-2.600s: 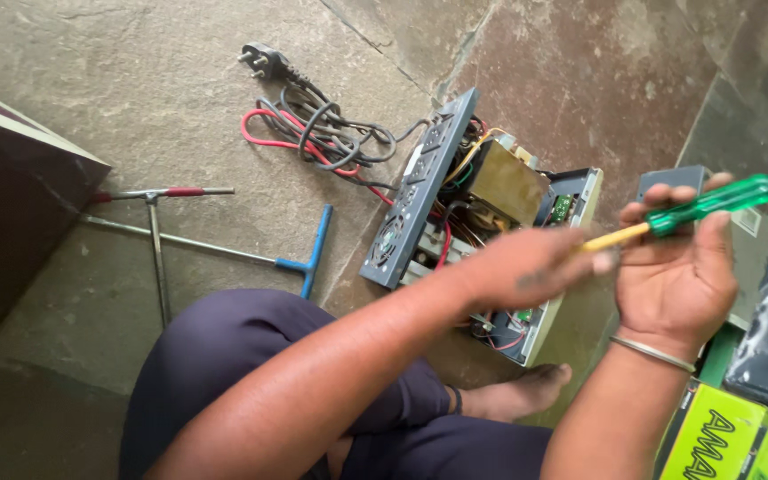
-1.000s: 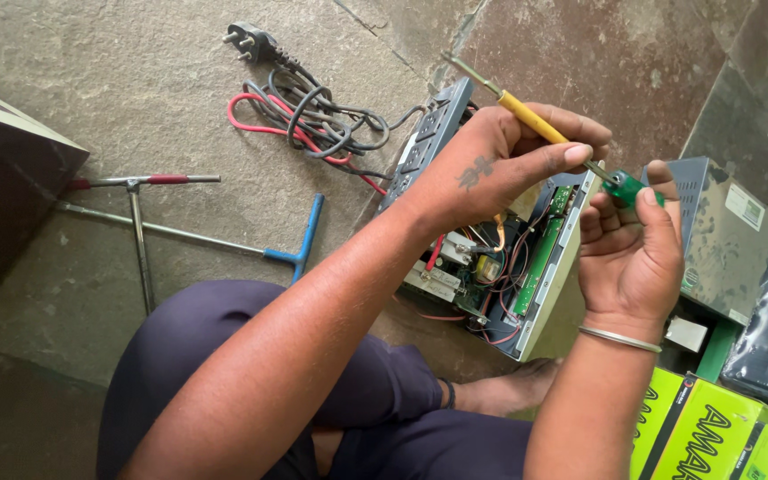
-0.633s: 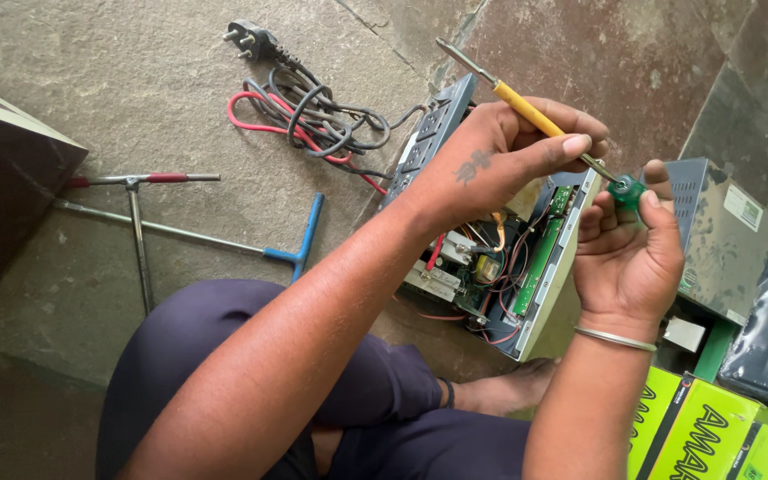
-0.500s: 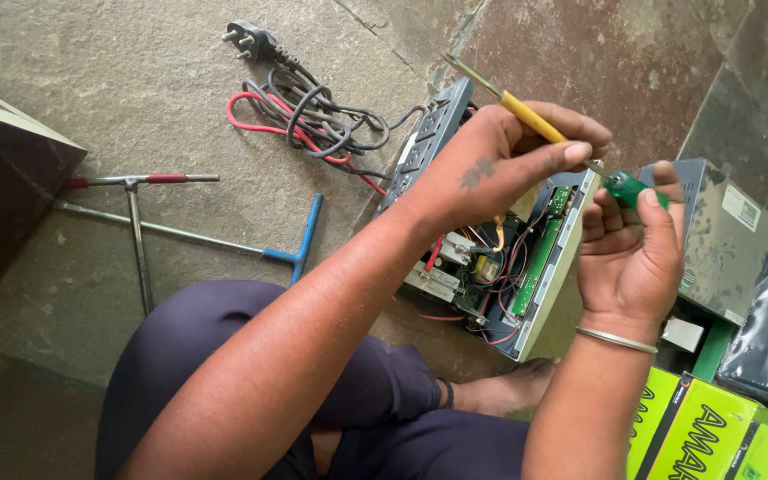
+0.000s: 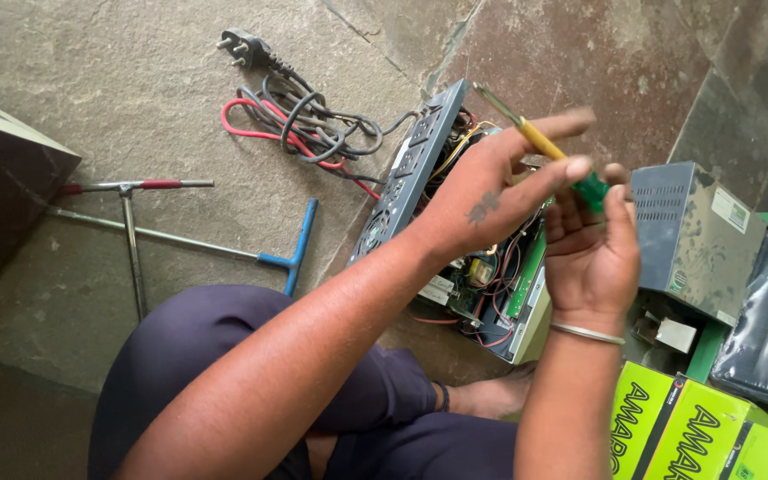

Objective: The person sits on the floor and uses a screwdriver to tighten screws on the internal components of an open electronic device, likely a power inverter. The person adjusts the device's position and continues to work on the circuit board and transformer area.

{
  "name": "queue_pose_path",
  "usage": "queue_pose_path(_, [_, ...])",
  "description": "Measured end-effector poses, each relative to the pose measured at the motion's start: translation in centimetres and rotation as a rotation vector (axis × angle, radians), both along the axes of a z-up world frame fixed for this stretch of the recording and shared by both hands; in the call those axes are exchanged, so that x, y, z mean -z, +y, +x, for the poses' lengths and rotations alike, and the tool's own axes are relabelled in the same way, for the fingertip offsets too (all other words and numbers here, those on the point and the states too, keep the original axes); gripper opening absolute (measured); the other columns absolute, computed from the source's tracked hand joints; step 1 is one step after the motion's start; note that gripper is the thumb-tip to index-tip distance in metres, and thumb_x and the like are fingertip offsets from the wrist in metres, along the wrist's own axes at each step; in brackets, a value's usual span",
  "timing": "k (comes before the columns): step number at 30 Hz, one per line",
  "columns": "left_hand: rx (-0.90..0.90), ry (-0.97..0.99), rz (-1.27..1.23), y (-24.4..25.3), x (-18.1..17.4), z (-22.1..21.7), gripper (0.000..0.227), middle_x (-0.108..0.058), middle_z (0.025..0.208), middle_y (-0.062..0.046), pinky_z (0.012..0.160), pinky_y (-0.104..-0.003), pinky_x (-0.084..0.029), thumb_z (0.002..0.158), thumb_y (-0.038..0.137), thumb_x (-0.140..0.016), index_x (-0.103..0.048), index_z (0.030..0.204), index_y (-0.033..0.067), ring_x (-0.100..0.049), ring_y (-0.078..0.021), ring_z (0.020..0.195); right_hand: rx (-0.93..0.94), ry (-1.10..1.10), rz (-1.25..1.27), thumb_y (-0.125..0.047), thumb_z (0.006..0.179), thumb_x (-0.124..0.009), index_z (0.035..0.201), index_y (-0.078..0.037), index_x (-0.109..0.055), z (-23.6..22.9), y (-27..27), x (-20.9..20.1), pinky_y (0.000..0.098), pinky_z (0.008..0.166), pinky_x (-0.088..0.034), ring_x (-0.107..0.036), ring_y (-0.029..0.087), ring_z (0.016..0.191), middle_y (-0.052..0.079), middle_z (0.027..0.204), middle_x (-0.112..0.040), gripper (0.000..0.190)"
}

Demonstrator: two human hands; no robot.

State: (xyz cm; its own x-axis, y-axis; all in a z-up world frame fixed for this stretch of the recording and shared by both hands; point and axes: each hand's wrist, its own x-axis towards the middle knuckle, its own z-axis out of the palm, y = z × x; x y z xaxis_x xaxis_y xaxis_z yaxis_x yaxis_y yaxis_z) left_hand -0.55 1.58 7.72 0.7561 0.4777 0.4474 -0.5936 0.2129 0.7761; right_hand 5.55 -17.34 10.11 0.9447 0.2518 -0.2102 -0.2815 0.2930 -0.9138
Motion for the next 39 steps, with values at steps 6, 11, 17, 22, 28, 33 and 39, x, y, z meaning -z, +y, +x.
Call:
queue_pose_path(6, [0.048, 0.080, -0.505, -1.9, 0.2, 0.0, 0.030, -0.076, 0.118, -0.012, 0.098, -0.031, -0.062, 0.117, 0.024, -0.054, -0.065, 0.128, -0.0015, -0.073, -0.0163, 0.112, 0.040, -0.122, -0.070, -0.025, 0.114, -0.059, 0.147, -0.017, -0.047, 0.0, -0.7, 0.9, 0.0353, 0.085, -0.059, -0.072, 0.021, 0.097, 0.009, 0.116, -0.069, 0.036])
queue_pose_path(11, [0.194, 0.157, -0.483, -1.6, 1.3, 0.0, 0.034, -0.075, 0.123, -0.012, 0.100, -0.033, -0.059, 0.113, 0.025, -0.057, -0.070, 0.129, -0.0024, -0.071, -0.0167, 0.113, 0.113, -0.272, -0.101, -0.024, 0.112, -0.063, 0.159, -0.022, -0.036, -0.2, -0.2, 1.3, 0.0340, 0.081, -0.059, -0.071, 0.021, 0.092, 0.009, 0.115, -0.068, 0.054])
queue_pose_path(17, [0.505, 0.164, -0.593, -1.4, 2.2, -0.7, 0.046, -0.071, 0.130, -0.010, 0.101, -0.033, -0.058, 0.108, 0.036, -0.057, -0.067, 0.136, 0.0005, -0.070, -0.0168, 0.113, 0.122, -0.475, -0.116, -0.015, 0.112, -0.071, 0.166, -0.022, -0.024, -0.9, -0.6, -0.5, 0.0354, 0.082, -0.061, -0.070, 0.023, 0.090, 0.014, 0.118, -0.067, 0.071])
queue_pose_path(22, [0.601, 0.484, -0.686, -2.5, 3.1, 1.1, 0.049, -0.073, 0.117, -0.013, 0.083, -0.037, -0.054, 0.100, 0.039, -0.068, -0.062, 0.132, 0.0027, -0.067, -0.0183, 0.094, 0.003, -0.968, -0.473, -0.002, 0.115, -0.067, 0.167, -0.023, -0.016, 0.7, -1.0, -4.5, 0.0367, 0.098, -0.060, -0.069, 0.025, 0.105, 0.015, 0.123, -0.065, 0.076])
queue_pose_path(28, [0.089, 0.635, 0.002, -1.7, 5.8, 1.9, 0.040, -0.080, 0.099, -0.013, 0.085, -0.036, -0.059, 0.091, 0.035, -0.067, -0.073, 0.112, 0.0022, -0.078, -0.0262, 0.094, -0.519, -1.290, -1.268, 0.000, 0.111, -0.061, 0.163, -0.021, -0.015, 3.2, 2.3, -6.4, 0.0363, 0.094, -0.061, -0.072, 0.027, 0.106, 0.012, 0.123, -0.067, 0.073])
queue_pose_path(33, [-0.030, 0.649, 0.119, -1.5, 6.9, 2.0, 0.033, -0.077, 0.102, -0.016, 0.089, -0.042, -0.056, 0.091, 0.029, -0.065, -0.073, 0.112, 0.0052, -0.074, -0.0338, 0.098, -0.927, -1.351, -1.487, -0.003, 0.096, -0.065, 0.155, -0.022, -0.033, 3.1, 6.3, -4.8, 0.0498, 0.068, -0.057, -0.071, 0.044, 0.087, 0.016, 0.121, -0.068, 0.070])
queue_pose_path(39, [-0.038, 0.706, 0.133, -1.3, 7.9, 2.4, 0.032, -0.076, 0.103, -0.019, 0.090, -0.047, -0.055, 0.088, 0.025, -0.063, -0.074, 0.112, 0.0065, -0.071, -0.0386, 0.100, -1.064, -1.323, -1.594, -0.008, 0.093, -0.067, 0.155, -0.026, -0.035, 4.1, 9.4, -3.2, 0.0531, 0.064, -0.054, -0.068, 0.045, 0.079, 0.016, 0.108, -0.066, 0.072])
